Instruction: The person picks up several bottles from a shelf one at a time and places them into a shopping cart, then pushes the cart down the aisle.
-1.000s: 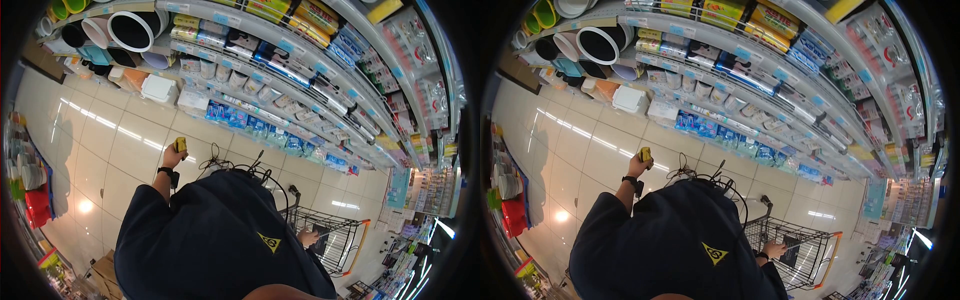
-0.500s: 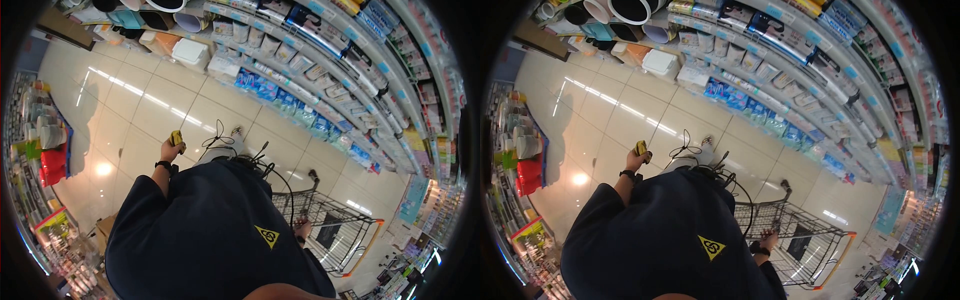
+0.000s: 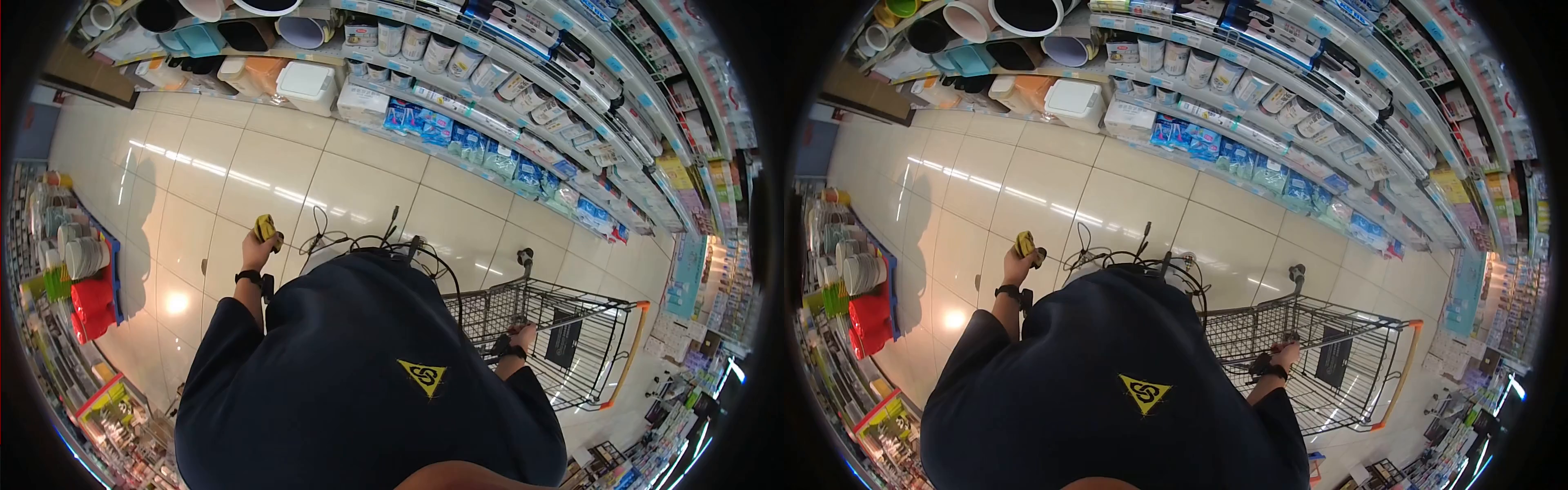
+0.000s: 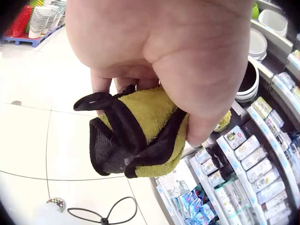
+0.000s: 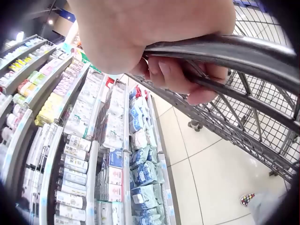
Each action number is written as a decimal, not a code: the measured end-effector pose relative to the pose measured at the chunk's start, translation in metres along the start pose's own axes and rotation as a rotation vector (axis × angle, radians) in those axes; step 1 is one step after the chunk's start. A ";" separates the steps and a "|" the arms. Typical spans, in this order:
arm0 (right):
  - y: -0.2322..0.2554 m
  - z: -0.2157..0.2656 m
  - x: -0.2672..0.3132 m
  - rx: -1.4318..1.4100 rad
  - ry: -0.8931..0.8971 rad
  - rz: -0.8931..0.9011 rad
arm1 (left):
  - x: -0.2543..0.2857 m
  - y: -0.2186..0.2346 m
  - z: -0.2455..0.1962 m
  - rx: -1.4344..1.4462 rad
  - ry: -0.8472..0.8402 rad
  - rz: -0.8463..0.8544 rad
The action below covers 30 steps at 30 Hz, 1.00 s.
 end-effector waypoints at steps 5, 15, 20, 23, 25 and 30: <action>-0.011 -0.013 0.049 0.135 0.063 -0.099 | -0.008 0.050 0.015 -0.036 -0.121 -0.002; -0.009 -0.083 0.077 0.081 0.032 -0.048 | -0.060 0.113 0.060 0.058 -0.274 0.211; -0.038 -0.100 0.142 -0.005 0.035 -0.049 | -0.075 0.097 -0.038 -0.038 -0.390 0.230; -0.050 -0.114 0.169 -0.018 0.002 -0.083 | -0.099 0.058 -0.076 0.091 -0.448 0.359; -0.049 -0.129 0.172 -0.036 0.001 -0.102 | -0.100 0.031 -0.115 0.058 -0.508 0.392; -0.045 -0.159 0.174 -0.007 -0.041 -0.105 | -0.106 -0.013 -0.180 -0.176 -0.584 0.345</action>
Point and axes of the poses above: each hand's wrist, its own x-axis away from the middle knuckle, its own y-axis out of the back of the hand, z = x × y, the point moved 10 cm from there along -x, towards the middle knuckle, and after that the axes turned 10 degrees about z, right-handed, at the moved point
